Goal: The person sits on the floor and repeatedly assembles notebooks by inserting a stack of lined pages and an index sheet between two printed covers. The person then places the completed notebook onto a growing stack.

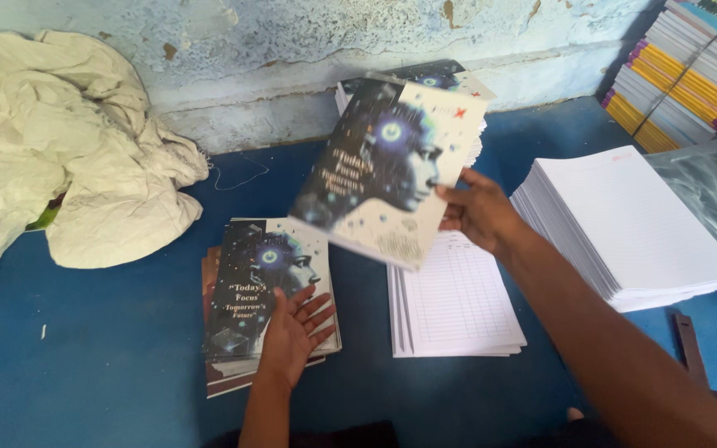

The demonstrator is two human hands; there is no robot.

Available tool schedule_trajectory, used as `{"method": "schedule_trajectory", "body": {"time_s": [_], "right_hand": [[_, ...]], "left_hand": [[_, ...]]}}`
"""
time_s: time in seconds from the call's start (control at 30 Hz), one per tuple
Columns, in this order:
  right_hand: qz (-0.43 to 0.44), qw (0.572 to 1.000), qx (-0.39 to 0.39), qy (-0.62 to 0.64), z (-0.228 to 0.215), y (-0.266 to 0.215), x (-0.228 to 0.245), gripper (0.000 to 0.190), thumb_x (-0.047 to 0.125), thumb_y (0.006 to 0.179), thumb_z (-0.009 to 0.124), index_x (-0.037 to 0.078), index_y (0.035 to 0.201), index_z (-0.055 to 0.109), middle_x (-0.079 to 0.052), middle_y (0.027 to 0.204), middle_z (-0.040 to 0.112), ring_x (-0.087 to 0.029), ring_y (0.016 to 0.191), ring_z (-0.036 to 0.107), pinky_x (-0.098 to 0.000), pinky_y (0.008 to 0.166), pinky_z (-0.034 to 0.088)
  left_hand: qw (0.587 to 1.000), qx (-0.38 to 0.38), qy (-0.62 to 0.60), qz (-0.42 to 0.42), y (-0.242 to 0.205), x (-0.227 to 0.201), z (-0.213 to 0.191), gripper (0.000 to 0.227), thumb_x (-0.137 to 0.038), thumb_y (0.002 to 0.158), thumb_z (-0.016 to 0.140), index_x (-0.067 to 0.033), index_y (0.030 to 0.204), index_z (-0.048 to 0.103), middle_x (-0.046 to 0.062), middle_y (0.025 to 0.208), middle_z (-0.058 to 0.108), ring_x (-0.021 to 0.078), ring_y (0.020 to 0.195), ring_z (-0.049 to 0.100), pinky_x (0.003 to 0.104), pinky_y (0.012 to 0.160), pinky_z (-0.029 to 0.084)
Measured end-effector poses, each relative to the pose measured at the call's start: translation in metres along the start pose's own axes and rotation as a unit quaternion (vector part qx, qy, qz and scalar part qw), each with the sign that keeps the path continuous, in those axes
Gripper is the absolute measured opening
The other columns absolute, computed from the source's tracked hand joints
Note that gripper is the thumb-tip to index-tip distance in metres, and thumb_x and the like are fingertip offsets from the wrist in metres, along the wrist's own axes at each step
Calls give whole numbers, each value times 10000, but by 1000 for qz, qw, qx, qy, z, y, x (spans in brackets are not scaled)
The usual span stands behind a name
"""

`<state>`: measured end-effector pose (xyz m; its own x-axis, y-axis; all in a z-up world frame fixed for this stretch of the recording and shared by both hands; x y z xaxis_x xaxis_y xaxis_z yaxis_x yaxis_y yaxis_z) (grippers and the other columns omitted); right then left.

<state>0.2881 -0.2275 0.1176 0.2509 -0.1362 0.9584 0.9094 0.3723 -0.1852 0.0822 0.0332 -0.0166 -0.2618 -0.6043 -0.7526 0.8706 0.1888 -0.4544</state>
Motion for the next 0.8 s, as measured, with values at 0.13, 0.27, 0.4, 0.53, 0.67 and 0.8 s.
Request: {"method": "schedule_trajectory", "body": {"time_s": [0.13, 0.27, 0.4, 0.53, 0.67, 0.8], "right_hand": [[-40, 998, -27, 36, 2, 31, 28, 304, 58, 975, 572, 14, 1274, 546, -174, 1073, 716, -281, 915, 752, -431, 811, 652], [-66, 993, -46, 84, 4, 65, 46, 298, 38, 990, 531, 17, 1287, 519, -187, 1101, 711, -296, 935, 748, -443, 842, 654], [-77, 986, -81, 121, 1, 102, 58, 286, 27, 992, 505, 33, 1277, 476, -189, 1130, 701, -297, 978, 756, -441, 883, 676], [-103, 981, -98, 132, -6, 137, 68, 245, 34, 1010, 493, 2, 1253, 483, -191, 1136, 676, -294, 968, 754, -434, 866, 695], [-99, 975, -132, 149, -16, 171, 62, 221, 41, 1022, 498, -18, 1225, 432, -211, 1142, 634, -309, 965, 744, -410, 828, 657], [-93, 966, -157, 182, -24, 203, 51, 229, 24, 1014, 500, -30, 1219, 413, -228, 1136, 618, -320, 975, 738, -409, 816, 661]], "left_hand": [[1000, -2, 17, -13, 10, 8, -4, 787, -656, 954, 283, -49, 1407, 495, 207, 1337, 618, 333, 1240, 608, 474, 1020, 510], [999, -4, 38, -28, 14, 13, -4, 786, -653, 952, 295, -43, 1401, 504, 206, 1324, 636, 331, 1231, 620, 468, 1016, 519], [998, -3, 49, -30, 15, 17, -1, 773, -645, 954, 311, -47, 1400, 515, 205, 1316, 651, 319, 1225, 633, 454, 1003, 524], [996, 0, 68, -56, 18, 19, 2, 763, -640, 949, 317, -62, 1389, 552, 195, 1298, 665, 307, 1201, 641, 438, 972, 532], [995, -4, 70, -75, 21, 21, 5, 758, -643, 941, 318, -78, 1385, 560, 180, 1279, 677, 291, 1183, 656, 425, 956, 543], [996, 19, 56, -72, 22, 23, 6, 759, -644, 935, 331, -76, 1381, 562, 168, 1264, 678, 272, 1148, 656, 410, 929, 542]]}}
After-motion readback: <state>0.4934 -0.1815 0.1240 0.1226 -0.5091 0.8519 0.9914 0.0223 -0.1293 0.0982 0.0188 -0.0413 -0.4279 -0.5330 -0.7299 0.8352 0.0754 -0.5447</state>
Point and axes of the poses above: each hand's wrist, its own y-axis towards the middle knuckle, its own z-axis out of the palm, x = y × z, the point moved 6 cm from there along y, towards the middle knuckle
